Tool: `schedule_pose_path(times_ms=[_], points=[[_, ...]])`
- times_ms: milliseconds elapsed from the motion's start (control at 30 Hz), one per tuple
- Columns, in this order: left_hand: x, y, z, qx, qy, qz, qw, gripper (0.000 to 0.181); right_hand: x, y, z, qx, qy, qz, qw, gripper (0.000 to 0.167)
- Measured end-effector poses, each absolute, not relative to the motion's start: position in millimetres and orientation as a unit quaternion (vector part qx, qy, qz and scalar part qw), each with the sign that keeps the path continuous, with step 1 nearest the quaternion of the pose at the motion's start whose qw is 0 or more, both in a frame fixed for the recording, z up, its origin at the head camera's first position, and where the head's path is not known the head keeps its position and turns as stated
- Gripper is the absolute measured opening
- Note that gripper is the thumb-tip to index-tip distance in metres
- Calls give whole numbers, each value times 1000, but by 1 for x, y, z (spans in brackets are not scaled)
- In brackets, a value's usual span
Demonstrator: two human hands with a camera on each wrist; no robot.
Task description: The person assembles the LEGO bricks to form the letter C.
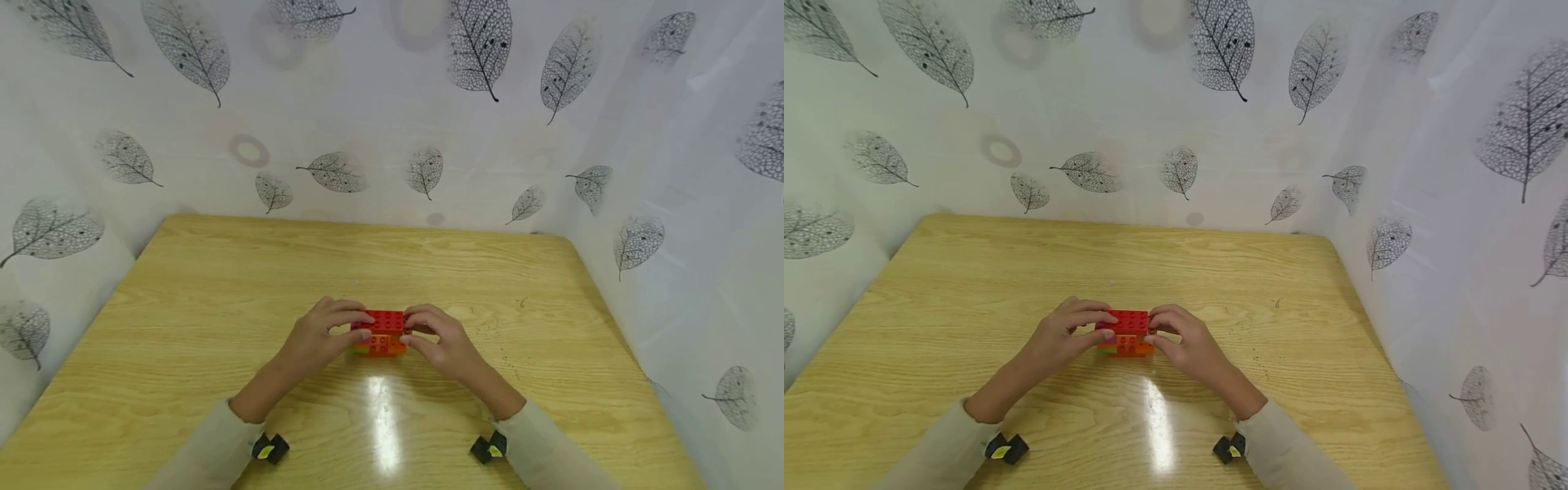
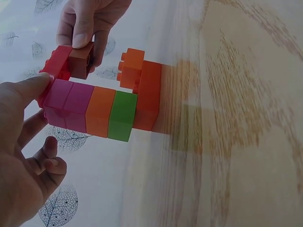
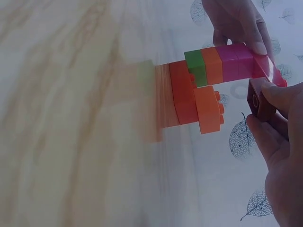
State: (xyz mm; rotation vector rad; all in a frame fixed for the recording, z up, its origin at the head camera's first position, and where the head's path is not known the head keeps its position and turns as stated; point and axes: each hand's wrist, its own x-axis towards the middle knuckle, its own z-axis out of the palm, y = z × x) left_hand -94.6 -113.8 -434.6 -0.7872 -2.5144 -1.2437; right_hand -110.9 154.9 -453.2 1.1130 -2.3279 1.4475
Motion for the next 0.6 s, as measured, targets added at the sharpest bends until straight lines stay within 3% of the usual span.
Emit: schedule_pose_path(times_ms=[400,600], points=[[-95,-111,-436,-286,-858,-388,178,29,-112,158,-452,374,-792,478,68,23],[-94,-113,-435,-288,-861,-383,172,32,-110,158,-449,362,-795,484,43,28]])
